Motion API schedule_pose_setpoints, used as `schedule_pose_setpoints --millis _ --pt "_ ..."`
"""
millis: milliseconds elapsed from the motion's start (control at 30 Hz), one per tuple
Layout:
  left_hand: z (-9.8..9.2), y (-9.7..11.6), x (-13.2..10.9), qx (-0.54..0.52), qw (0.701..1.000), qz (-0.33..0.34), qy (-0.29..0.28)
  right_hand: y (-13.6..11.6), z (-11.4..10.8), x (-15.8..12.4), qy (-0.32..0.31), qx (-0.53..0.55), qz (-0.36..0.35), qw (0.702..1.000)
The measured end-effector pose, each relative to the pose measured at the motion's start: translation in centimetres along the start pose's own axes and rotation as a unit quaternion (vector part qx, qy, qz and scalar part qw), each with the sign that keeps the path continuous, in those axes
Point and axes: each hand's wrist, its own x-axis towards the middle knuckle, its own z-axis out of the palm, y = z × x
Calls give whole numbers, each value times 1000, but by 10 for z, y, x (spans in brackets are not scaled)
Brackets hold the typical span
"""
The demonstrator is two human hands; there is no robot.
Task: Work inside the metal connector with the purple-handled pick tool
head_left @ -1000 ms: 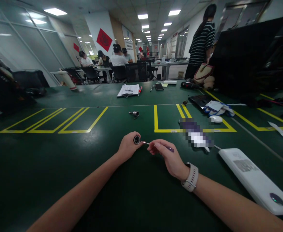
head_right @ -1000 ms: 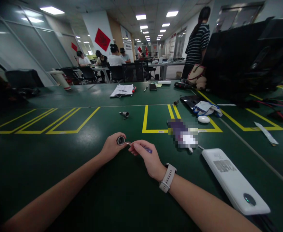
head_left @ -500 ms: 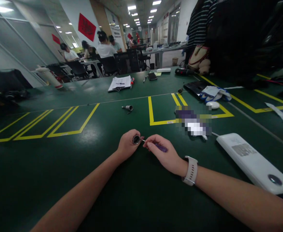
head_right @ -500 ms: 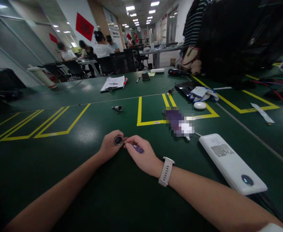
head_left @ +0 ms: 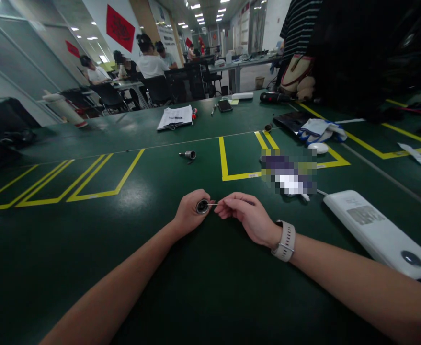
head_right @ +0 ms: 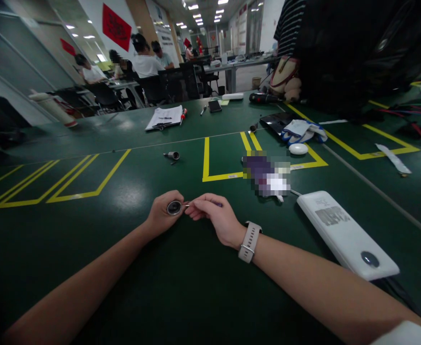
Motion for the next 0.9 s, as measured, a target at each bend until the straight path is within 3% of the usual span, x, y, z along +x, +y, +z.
schedule_pose_setpoints --millis 67,133,267,333,400,533,667,767,900 --pt "1 0 0 -3 1000 -9 6 1 0 -1 0 3 -1 1000" --pt "1 0 0 7 1000 -17 6 1 2 -5 0 -77 -50 996" --pt "4 1 -1 77 997 -13 -12 0 9 -16 -6 -310 -173 935" --pt "4 1 -1 104 994 1 -27 0 10 -18 -14 -344 -190 919" --pt "4 2 -1 106 994 9 -39 -1 9 -16 -17 -308 -163 937" --pt "1 3 -1 50 998 5 -45 -2 2 -6 2 -101 -43 994" --pt "0 2 -1 -10 1000 1 -29 1 -3 1 16 19 25 999" --pt "0 1 0 -17 1000 -6 -20 3 -3 -2 11 9 5 1000" --pt "2 2 1 28 999 -23 -20 1 2 -9 6 -132 -71 989"
